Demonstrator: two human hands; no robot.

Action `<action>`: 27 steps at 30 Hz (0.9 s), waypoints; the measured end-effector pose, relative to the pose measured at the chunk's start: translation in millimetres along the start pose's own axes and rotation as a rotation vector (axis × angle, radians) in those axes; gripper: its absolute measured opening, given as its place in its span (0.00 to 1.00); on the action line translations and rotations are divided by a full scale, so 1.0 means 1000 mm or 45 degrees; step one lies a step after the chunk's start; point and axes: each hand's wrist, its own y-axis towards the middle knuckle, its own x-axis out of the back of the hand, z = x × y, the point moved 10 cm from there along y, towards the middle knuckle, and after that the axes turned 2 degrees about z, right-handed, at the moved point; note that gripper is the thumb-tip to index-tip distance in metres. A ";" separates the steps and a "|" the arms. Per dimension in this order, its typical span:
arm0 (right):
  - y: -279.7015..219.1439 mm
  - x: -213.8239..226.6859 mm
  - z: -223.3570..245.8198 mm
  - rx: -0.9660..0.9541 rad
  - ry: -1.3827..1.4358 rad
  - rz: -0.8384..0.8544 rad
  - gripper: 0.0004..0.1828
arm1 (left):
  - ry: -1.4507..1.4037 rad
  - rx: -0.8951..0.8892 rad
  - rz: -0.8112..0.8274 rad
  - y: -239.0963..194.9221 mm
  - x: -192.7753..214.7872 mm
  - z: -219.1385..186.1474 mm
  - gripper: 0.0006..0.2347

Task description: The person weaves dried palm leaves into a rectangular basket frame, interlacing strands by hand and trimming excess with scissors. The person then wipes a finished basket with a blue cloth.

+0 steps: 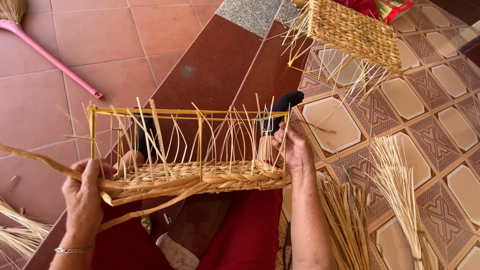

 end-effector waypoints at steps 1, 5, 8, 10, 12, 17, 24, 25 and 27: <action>0.000 0.004 0.000 -0.001 -0.006 0.001 0.07 | -0.002 0.042 -0.038 -0.002 0.001 0.004 0.10; -0.015 0.015 0.027 0.159 -0.509 -0.283 0.07 | 0.047 0.128 -0.119 -0.008 0.007 0.014 0.11; -0.034 -0.010 0.073 0.427 -1.226 -0.528 0.07 | 0.063 0.077 -0.116 -0.011 0.011 0.018 0.11; -0.053 -0.037 0.102 0.675 -1.649 -0.786 0.08 | 0.033 0.066 -0.112 -0.015 0.014 0.022 0.11; -0.046 -0.104 0.104 1.075 -2.146 -0.414 0.04 | -0.019 0.086 -0.109 -0.017 0.016 0.028 0.11; -0.031 -0.157 0.066 1.249 -2.886 -0.009 0.05 | -0.049 0.104 -0.086 -0.024 0.021 0.039 0.11; -0.028 -0.158 0.048 1.395 -3.154 0.162 0.11 | 0.080 0.214 -0.004 -0.026 0.021 0.033 0.11; -0.026 -0.157 0.047 1.419 -3.193 0.161 0.11 | 0.030 0.183 -0.047 -0.023 0.030 0.022 0.10; -0.023 -0.154 0.054 1.317 -3.125 0.141 0.02 | -0.065 0.122 -0.132 -0.014 0.046 -0.005 0.16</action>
